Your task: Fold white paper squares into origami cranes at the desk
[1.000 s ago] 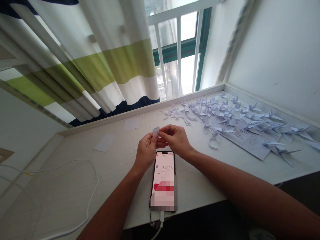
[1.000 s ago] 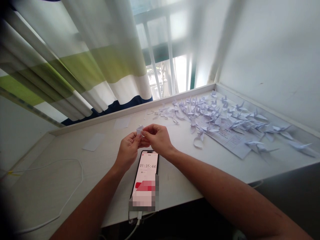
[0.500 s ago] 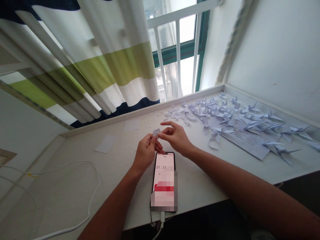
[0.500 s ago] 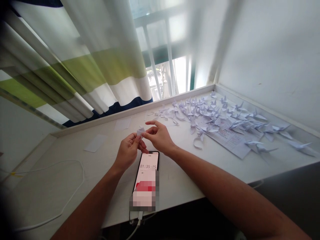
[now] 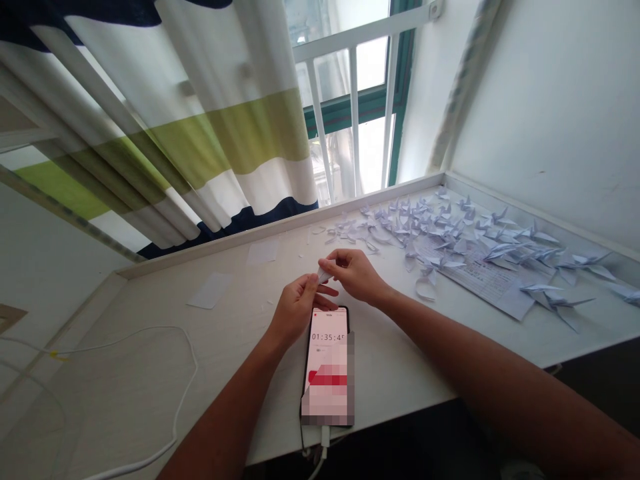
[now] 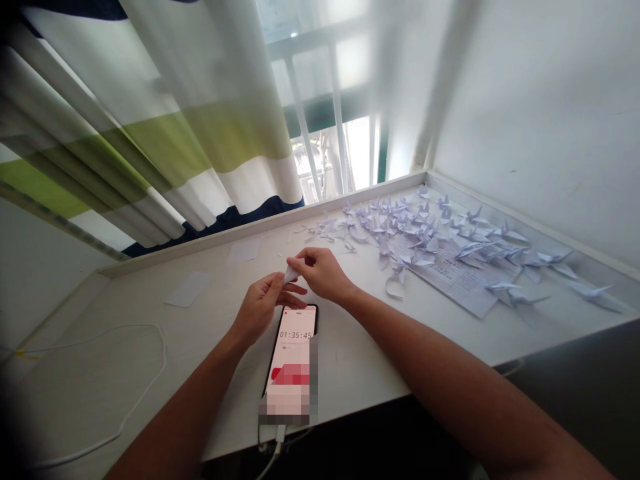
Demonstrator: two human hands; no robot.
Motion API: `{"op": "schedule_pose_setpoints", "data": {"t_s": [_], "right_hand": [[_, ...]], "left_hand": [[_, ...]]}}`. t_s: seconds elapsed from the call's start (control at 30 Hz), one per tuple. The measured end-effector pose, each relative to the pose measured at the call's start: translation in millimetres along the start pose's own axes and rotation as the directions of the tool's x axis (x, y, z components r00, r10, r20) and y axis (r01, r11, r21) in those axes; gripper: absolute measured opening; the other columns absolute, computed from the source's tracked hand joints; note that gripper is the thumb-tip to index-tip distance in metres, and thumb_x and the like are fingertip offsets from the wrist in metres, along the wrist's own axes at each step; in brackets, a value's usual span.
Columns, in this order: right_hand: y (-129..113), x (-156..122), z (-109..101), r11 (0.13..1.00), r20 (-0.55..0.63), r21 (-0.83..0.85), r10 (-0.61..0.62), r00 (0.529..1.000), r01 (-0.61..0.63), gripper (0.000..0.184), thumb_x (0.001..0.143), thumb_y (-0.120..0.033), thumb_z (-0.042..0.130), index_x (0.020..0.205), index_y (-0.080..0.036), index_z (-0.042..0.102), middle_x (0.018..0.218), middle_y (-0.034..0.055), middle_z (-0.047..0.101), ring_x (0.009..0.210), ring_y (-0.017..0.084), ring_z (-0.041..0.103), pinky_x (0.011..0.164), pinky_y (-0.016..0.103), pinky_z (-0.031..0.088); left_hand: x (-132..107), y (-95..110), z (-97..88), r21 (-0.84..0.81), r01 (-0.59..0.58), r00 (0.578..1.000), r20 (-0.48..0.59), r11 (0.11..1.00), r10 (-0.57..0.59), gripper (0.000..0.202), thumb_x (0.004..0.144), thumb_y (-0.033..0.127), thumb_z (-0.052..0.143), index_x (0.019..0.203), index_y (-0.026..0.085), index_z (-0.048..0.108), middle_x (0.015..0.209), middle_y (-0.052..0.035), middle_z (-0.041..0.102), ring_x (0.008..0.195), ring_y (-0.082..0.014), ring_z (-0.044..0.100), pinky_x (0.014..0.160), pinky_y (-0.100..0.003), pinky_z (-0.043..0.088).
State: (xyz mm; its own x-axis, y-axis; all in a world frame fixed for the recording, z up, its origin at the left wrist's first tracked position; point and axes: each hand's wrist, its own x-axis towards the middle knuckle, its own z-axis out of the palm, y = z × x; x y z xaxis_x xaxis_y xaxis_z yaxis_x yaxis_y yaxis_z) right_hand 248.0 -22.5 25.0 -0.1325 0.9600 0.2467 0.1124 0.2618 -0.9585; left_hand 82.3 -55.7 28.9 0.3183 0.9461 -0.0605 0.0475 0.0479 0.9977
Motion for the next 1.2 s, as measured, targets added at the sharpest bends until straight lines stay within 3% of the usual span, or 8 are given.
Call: {"op": "schedule_pose_setpoints", "data": {"t_s": [0.1, 0.23, 0.5, 0.73, 0.87, 1.0, 1.1, 1.2], "right_hand": [[-1.8, -1.6, -0.5, 0.992, -0.031, -0.119, -0.043, 0.999, 0.039, 0.029, 0.093, -0.044, 0.065, 0.079, -0.018, 0.065, 0.068, 0.0018, 0.066, 0.061, 0.015, 0.058, 0.057, 0.029, 0.044], [0.8, -2.4, 0.0, 0.992, -0.009, -0.096, -0.079, 0.997, 0.077, 0.029, 0.095, -0.046, 0.063, 0.083, -0.019, 0.064, 0.069, 0.0014, 0.066, 0.062, 0.016, 0.059, 0.057, 0.029, 0.046], [4.0, -2.3, 1.5, 0.996, -0.011, -0.017, -0.084, 0.996, 0.084, 0.03, 0.093, -0.047, 0.065, 0.082, -0.02, 0.062, 0.067, -0.0002, 0.064, 0.058, 0.014, 0.057, 0.053, 0.027, 0.044], [-4.5, -2.7, -0.8, 0.993, -0.015, 0.118, -0.008, 1.0, 0.01, 0.04, 0.09, -0.058, 0.067, 0.083, -0.02, 0.061, 0.058, -0.0031, 0.06, 0.047, 0.011, 0.052, 0.043, 0.023, 0.042], [-12.6, -3.4, -5.0, 0.993, -0.154, 0.112, 0.046, 0.987, -0.029, 0.039, 0.094, -0.057, 0.062, 0.102, -0.019, 0.064, 0.054, -0.006, 0.056, 0.043, 0.01, 0.05, 0.041, 0.022, 0.042], [-16.1, -8.0, 3.5, 0.977, -0.007, 0.214, -0.003, 1.0, 0.004, 0.046, 0.09, -0.053, 0.07, 0.12, -0.019, 0.062, 0.072, -0.0022, 0.068, 0.049, 0.012, 0.061, 0.049, 0.027, 0.052], [-16.0, -10.7, 8.7, 0.97, -0.042, 0.233, -0.056, 0.998, 0.065, 0.039, 0.088, -0.048, 0.075, 0.112, -0.019, 0.065, 0.079, -0.0007, 0.068, 0.06, 0.013, 0.066, 0.06, 0.03, 0.058], [-16.1, -11.3, 6.1, 0.978, 0.016, 0.187, -0.098, 0.995, 0.094, 0.036, 0.091, -0.045, 0.072, 0.115, -0.02, 0.067, 0.082, 0.0004, 0.068, 0.067, 0.015, 0.068, 0.067, 0.033, 0.059]], "left_hand": [[-1.3, 4.1, 0.3, -0.061, 0.03, 1.0, -0.002, 0.998, -0.03, 0.062, 0.094, 0.07, 0.052, 0.106, 0.01, 0.063, 0.097, -0.0172, 0.079, 0.07, -0.0249, 0.078, 0.065, -0.034, 0.059], [-2.0, 6.7, -0.6, -0.144, 0.087, 0.996, 0.024, 0.986, -0.084, 0.071, 0.092, 0.077, 0.045, 0.102, 0.009, 0.063, 0.097, -0.02, 0.079, 0.072, -0.0275, 0.078, 0.066, -0.036, 0.059], [-1.3, 2.5, -5.8, -0.031, 0.029, 0.996, 0.08, 0.999, -0.026, 0.045, 0.093, 0.056, 0.064, 0.1, 0.013, 0.07, 0.097, -0.0144, 0.08, 0.072, -0.0206, 0.076, 0.065, -0.03, 0.056], [-1.3, 0.5, -3.5, 0.175, -0.116, 0.982, -0.127, 0.978, 0.139, 0.039, 0.096, 0.052, 0.061, 0.085, 0.015, 0.068, 0.07, -0.0074, 0.076, 0.062, -0.0195, 0.072, 0.063, -0.03, 0.056], [2.3, -8.2, -7.8, 0.389, -0.2, 0.916, -0.252, 0.899, 0.313, 0.036, 0.1, 0.048, 0.053, 0.096, 0.017, 0.072, 0.085, -0.0078, 0.079, 0.066, -0.0196, 0.074, 0.064, -0.031, 0.056], [2.4, -12.2, -10.8, 0.558, -0.25, 0.879, -0.212, 0.791, 0.427, 0.033, 0.101, 0.042, 0.054, 0.123, 0.025, 0.073, 0.107, -0.0083, 0.08, 0.089, -0.0251, 0.078, 0.085, -0.04, 0.059], [-0.3, -8.5, -8.0, 0.566, -0.301, 0.86, -0.187, 0.768, 0.475, 0.034, 0.097, 0.041, 0.061, 0.124, 0.025, 0.074, 0.12, -0.0104, 0.077, 0.104, -0.0286, 0.075, 0.095, -0.044, 0.058], [-1.6, -3.4, -4.3, 0.436, -0.327, 0.865, -0.218, 0.838, 0.451, 0.034, 0.094, 0.043, 0.066, 0.119, 0.022, 0.076, 0.12, -0.0115, 0.077, 0.106, -0.028, 0.075, 0.094, -0.042, 0.06]]}}
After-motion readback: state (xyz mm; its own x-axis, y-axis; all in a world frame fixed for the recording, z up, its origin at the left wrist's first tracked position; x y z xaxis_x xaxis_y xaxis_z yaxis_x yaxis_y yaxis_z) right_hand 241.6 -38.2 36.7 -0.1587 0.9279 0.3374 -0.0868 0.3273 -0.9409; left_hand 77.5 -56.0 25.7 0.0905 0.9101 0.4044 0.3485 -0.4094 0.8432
